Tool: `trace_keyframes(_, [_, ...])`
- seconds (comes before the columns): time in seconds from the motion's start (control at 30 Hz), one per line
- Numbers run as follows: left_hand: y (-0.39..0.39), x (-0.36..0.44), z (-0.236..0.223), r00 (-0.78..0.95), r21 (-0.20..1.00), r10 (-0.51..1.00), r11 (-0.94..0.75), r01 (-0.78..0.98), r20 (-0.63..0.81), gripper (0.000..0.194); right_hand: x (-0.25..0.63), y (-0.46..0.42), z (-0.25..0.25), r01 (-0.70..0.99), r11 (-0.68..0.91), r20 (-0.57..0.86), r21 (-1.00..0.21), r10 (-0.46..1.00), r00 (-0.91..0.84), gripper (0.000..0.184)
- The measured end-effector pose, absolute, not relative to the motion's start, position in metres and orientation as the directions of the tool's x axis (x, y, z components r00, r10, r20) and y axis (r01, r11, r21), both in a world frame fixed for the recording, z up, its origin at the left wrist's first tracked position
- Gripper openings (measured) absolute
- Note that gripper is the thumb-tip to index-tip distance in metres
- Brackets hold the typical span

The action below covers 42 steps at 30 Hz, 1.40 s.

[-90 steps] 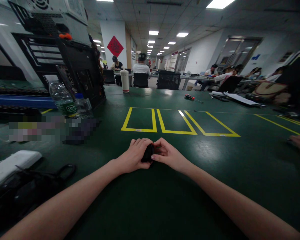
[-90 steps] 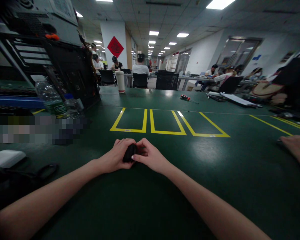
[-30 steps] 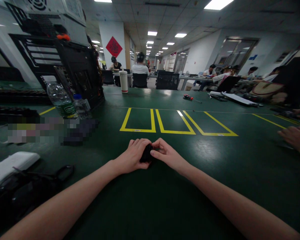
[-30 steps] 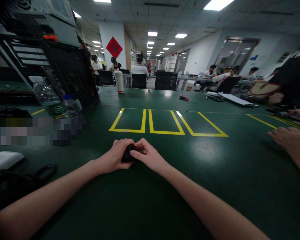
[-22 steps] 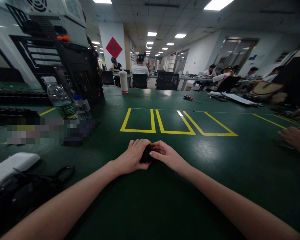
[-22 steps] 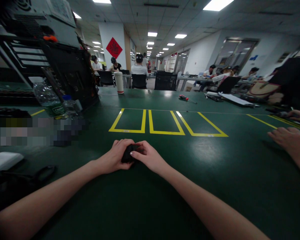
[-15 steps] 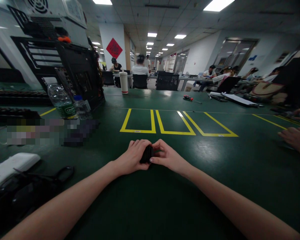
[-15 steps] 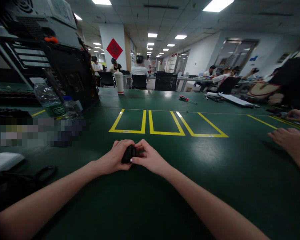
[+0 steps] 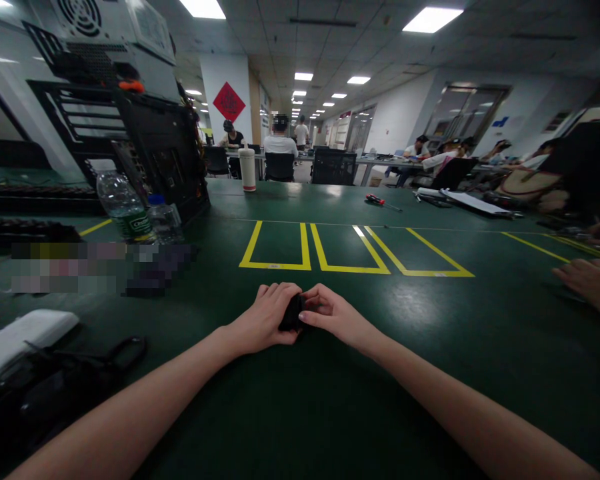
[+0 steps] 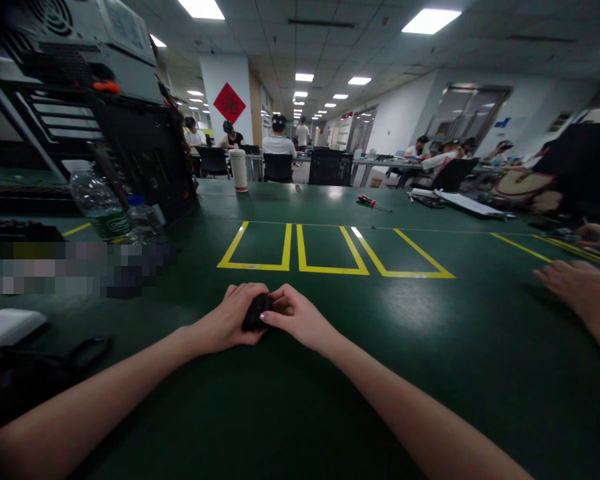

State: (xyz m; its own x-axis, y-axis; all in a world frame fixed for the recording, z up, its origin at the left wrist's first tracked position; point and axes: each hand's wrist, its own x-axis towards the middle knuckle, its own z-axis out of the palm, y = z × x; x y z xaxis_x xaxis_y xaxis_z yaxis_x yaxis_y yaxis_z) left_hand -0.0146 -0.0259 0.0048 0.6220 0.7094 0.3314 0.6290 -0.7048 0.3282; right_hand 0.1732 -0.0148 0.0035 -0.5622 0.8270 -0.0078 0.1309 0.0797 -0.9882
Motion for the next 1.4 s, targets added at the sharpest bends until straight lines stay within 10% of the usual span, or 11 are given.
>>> trace_keyframes(1.4, [-0.031, -0.016, 0.017, 0.641, 0.365, 0.717, -0.694, 0.620, 0.273, 0.055, 0.173, -0.020, 0.009, 0.038, 0.059, 0.024, -0.998, 0.798, -0.602, 0.035])
